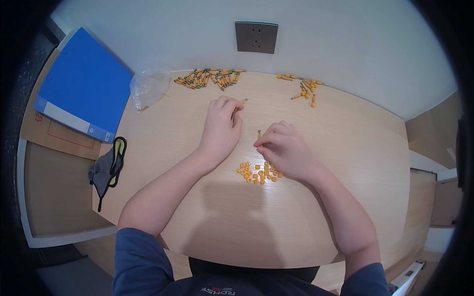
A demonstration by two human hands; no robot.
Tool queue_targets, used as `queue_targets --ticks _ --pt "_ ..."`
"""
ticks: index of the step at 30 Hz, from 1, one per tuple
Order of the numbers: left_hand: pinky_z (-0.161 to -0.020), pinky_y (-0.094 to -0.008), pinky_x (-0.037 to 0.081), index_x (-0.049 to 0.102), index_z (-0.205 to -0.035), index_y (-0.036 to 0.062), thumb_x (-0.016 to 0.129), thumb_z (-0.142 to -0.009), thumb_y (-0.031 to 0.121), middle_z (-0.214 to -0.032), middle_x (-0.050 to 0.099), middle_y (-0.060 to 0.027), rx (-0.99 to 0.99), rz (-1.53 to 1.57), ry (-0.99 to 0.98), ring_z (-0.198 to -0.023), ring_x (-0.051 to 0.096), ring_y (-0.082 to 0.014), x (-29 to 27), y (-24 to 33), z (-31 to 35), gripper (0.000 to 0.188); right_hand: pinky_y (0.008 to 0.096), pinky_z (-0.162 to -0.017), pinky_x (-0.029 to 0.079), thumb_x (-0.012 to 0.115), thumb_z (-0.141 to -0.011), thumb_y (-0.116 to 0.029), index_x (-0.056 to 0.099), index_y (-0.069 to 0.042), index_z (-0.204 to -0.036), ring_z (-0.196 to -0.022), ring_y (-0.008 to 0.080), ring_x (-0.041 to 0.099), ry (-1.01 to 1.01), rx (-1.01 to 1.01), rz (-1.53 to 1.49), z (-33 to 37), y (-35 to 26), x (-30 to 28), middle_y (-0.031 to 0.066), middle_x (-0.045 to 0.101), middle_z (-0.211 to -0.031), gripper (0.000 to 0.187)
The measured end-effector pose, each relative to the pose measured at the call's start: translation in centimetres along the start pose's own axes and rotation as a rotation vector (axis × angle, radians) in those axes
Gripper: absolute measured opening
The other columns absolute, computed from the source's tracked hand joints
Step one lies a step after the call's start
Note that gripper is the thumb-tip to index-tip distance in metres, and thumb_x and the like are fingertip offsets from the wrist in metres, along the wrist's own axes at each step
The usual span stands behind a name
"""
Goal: The person assembles small yellow plastic connectors by hand, picking up pieces from the desk and snapping them together one by one.
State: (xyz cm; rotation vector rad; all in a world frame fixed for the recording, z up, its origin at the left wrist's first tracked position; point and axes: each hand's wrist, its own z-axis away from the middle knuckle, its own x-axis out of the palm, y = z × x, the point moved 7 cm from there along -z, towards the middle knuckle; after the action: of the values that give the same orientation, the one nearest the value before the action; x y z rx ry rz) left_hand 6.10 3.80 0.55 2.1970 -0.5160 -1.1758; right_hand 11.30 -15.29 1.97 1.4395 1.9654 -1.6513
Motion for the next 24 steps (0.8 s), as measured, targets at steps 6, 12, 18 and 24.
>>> queue_targets --ticks 6,12,18,24 --pt "-0.097 -0.0438 0.057 0.072 -0.116 -0.0005 0.067 -0.099 -0.007 -0.118 0.069 -0.0147 0.003 -0.022 0.004 -0.115 0.064 -0.0345 0.0 0.1 -0.1 0.018 0.0356 -0.083 0.059 0.077 -0.106 -0.007 0.078 0.0 -0.122 -0.093 0.0211 0.068 0.345 0.446 -0.175 0.7 2.9 -1.4 0.0129 0.067 -0.118 0.018" --pt "-0.091 -0.0386 0.058 0.075 -0.115 0.0003 0.069 -0.103 -0.007 -0.117 0.07 -0.0125 0.038 -0.062 0.004 -0.107 0.067 -0.0294 -0.1 0.3 -0.1 0.015 0.0344 -0.082 0.06 0.075 -0.107 -0.005 0.076 0.002 -0.128 -0.093 0.0194 0.069 0.285 0.37 -0.177 0.8 3.0 -1.0 0.0123 0.065 -0.118 0.023" --pt "-0.084 -0.0339 0.058 0.077 -0.118 -0.0007 0.073 -0.109 -0.002 -0.112 0.073 -0.012 -0.02 0.199 -0.179 -0.093 0.071 -0.0217 0.5 1.4 -0.2 0.011 0.0339 -0.08 0.06 0.076 -0.107 -0.005 0.076 0.001 -0.128 -0.095 0.0183 0.07 0.298 0.329 -0.18 0.6 2.1 -1.5 0.0122 0.064 -0.119 0.022" --pt "-0.087 -0.0323 0.059 0.077 -0.12 -0.0011 0.071 -0.11 -0.003 -0.114 0.075 -0.0107 0.001 0.331 -0.363 -0.097 0.073 -0.0184 1.1 2.7 0.1 0.012 0.0348 -0.079 0.06 0.079 -0.106 -0.005 0.077 -0.001 -0.127 -0.095 0.02 0.071 0.262 0.276 -0.149 0.6 2.8 -1.2 0.0116 0.068 -0.112 0.022"
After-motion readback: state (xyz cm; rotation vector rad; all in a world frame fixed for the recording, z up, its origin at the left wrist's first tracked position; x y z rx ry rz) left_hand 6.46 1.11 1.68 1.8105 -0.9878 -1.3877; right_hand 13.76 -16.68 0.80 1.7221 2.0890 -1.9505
